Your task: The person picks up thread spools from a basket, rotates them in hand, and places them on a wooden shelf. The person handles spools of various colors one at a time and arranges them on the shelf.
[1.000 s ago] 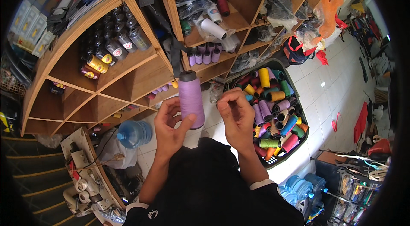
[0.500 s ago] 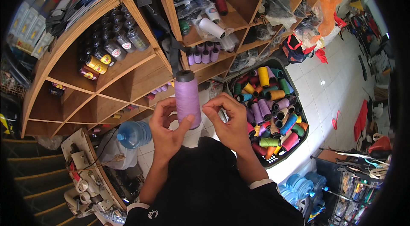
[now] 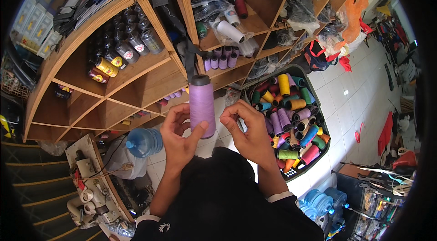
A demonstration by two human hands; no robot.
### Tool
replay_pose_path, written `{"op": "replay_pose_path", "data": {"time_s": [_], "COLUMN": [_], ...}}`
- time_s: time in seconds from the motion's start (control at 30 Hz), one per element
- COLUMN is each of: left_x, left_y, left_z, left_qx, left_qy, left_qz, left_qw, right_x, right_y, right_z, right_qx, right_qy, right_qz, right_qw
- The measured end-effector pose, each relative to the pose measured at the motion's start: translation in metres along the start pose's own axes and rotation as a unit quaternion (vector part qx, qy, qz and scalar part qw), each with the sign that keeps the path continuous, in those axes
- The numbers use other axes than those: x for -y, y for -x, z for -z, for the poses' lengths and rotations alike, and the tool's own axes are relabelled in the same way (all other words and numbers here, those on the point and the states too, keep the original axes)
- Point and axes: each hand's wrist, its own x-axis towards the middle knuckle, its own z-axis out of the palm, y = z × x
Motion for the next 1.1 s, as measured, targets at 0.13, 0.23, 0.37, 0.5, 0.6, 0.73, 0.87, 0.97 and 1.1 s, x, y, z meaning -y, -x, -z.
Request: {"op": "replay_pose_path", "data": {"time_s": [0.13, 0.23, 0.37, 0.5, 0.6, 0.73, 0.87, 0.97, 1.1], "left_x": [0.002, 0.005, 0.008, 0.009, 0.004, 0.004, 0.0, 0.002, 0.007], "left_y": [-0.001, -0.002, -0.003, -0.004, -0.004, -0.004, -0.005, -0.008, -0.008], "left_z": [-0.001, -0.001, -0.003, -0.007, -0.008, -0.008, -0.006, -0.003, 0.004], "left_qx": [-0.007, -0.014, -0.024, -0.04, -0.033, -0.028, -0.003, 0.031, 0.064], "left_qy": [0.001, -0.025, -0.083, -0.146, -0.132, -0.086, 0.012, 0.073, 0.142], "left_qz": [0.004, -0.003, -0.019, -0.046, -0.019, -0.001, 0.025, 0.048, 0.079], "left_qw": [1.0, 1.0, 0.996, 0.987, 0.991, 0.996, 1.0, 0.996, 0.985], "right_x": [0.0, 0.006, 0.011, 0.012, 0.006, 0.004, -0.008, -0.01, -0.016], "right_y": [0.0, 0.0, 0.001, 0.001, 0.002, 0.003, -0.001, -0.004, -0.002], "right_z": [0.001, 0.004, 0.007, 0.009, 0.008, 0.006, 0.005, 0.0, -0.006], "right_qx": [0.001, 0.031, 0.036, 0.032, 0.012, 0.003, 0.01, 0.0, -0.011], "right_qy": [-0.003, -0.006, -0.004, -0.003, -0.009, -0.01, 0.001, -0.006, -0.077], "right_qz": [-0.001, -0.007, -0.008, -0.01, -0.006, -0.009, -0.007, -0.015, -0.033], "right_qw": [1.0, 0.999, 0.999, 0.999, 1.0, 1.0, 1.0, 1.0, 0.996]}}
